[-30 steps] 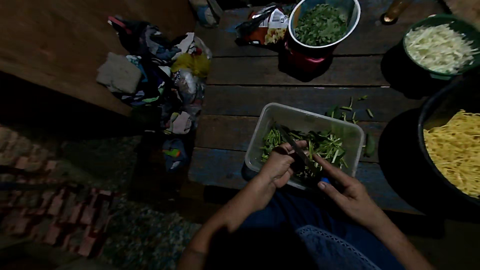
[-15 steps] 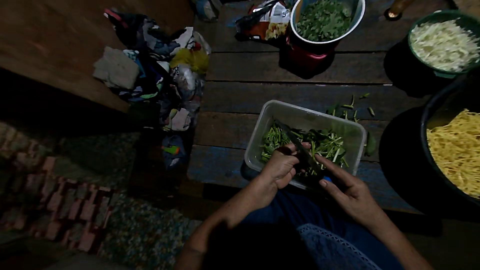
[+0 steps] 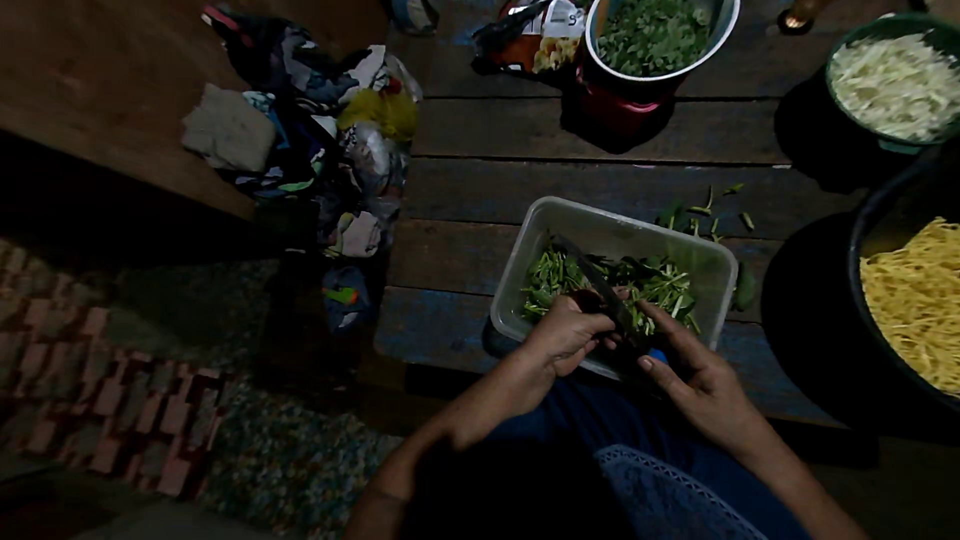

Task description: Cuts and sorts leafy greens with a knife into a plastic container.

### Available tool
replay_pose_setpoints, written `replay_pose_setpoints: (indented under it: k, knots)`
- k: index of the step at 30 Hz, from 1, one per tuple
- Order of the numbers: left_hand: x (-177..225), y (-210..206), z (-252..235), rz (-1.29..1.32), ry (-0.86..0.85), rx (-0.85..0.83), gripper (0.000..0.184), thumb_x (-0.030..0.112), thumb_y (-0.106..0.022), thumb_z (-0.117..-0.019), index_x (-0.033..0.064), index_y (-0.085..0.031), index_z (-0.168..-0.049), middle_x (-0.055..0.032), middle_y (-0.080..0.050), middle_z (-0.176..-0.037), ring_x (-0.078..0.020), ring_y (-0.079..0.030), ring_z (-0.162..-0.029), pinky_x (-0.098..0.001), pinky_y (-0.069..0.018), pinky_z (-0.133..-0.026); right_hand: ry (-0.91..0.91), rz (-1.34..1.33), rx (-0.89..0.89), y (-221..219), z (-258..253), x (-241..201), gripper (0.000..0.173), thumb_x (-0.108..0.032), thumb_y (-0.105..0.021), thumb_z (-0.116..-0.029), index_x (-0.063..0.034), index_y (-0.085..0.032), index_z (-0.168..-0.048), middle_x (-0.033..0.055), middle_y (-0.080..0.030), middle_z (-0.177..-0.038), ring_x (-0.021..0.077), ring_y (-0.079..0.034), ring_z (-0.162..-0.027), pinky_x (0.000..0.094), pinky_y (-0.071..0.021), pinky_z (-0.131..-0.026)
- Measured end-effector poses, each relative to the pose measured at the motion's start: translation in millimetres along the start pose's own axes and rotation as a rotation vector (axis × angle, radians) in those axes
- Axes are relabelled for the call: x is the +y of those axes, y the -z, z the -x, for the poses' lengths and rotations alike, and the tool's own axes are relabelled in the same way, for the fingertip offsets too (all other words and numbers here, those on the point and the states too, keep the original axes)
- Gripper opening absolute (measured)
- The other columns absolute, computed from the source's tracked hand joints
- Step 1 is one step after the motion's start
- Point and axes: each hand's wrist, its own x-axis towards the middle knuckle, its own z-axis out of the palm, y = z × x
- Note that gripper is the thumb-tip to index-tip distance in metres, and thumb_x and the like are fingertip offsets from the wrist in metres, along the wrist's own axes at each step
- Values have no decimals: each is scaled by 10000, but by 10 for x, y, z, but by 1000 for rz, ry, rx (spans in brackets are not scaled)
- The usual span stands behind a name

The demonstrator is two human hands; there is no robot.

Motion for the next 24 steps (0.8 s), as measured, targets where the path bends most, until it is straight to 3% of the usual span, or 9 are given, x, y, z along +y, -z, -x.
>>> replay_pose_setpoints:
  k: [4,7,10,15,17,20,24]
  knots:
    - [14,6,-14,-28,21,-58,272,-155,-562,-928,-39,-599,-1171,-72,-654,-888,-79,-618,-668,-195,-551,-626,-33,-4,1,7,-29,-22,522,-205,-543,-1018,-40,-445,-1504,41,-680,-1237,-5,-653,-992,169,-544,-850]
    - [26,2,-20,-62,35,-83,220,-131,-584,-937,-47,-605,-1139,-58,-646,-826,-76,-615,-654,-195,-551,-632,-70,8,32,6,-35,-28,476,-217,-563,-1011,-59,-493,-1455,22,-688,-1181,-11,-652,-903,159,-546,-768]
    - [30,15,-14,-67,48,-104,192,-124,-581,-942,-45,-611,-1114,-45,-639,-782,-73,-615,-643,-193,-552,-631,-56,19,39,5,-46,0,471,-219,-574,-1000,-50,-500,-1433,44,-678,-1191,18,-659,-961,188,-556,-819]
    - [42,50,-10,-16,66,-163,229,-145,-545,-940,-31,-602,-1130,-52,-667,-868,-71,-631,-673,-199,-562,-644,-42,13,-15,31,-12,-36,633,-263,-553,-1016,-38,-338,-1567,73,-613,-1362,7,-635,-1089,182,-536,-917]
    - [45,49,-11,-31,69,-140,251,-155,-543,-936,-39,-603,-1149,-59,-671,-908,-70,-631,-684,-198,-560,-643,-33,-12,-38,45,7,-46,625,-236,-545,-1022,-28,-329,-1571,70,-613,-1371,4,-632,-1099,175,-528,-933]
    - [43,79,-35,-48,65,-135,293,-171,-530,-925,-39,-609,-1174,-72,-678,-995,-73,-630,-709,-201,-555,-652,-45,0,-48,55,36,-44,639,-252,-543,-1022,-36,-319,-1580,63,-656,-1284,-8,-643,-1008,168,-536,-863]
    - [29,87,-31,-38,55,-202,204,-150,-549,-934,-26,-619,-1080,-37,-671,-836,-65,-630,-673,-198,-560,-665,-38,23,-23,44,42,-26,617,-230,-546,-1023,-37,-338,-1572,78,-637,-1342,16,-640,-1104,187,-534,-931]
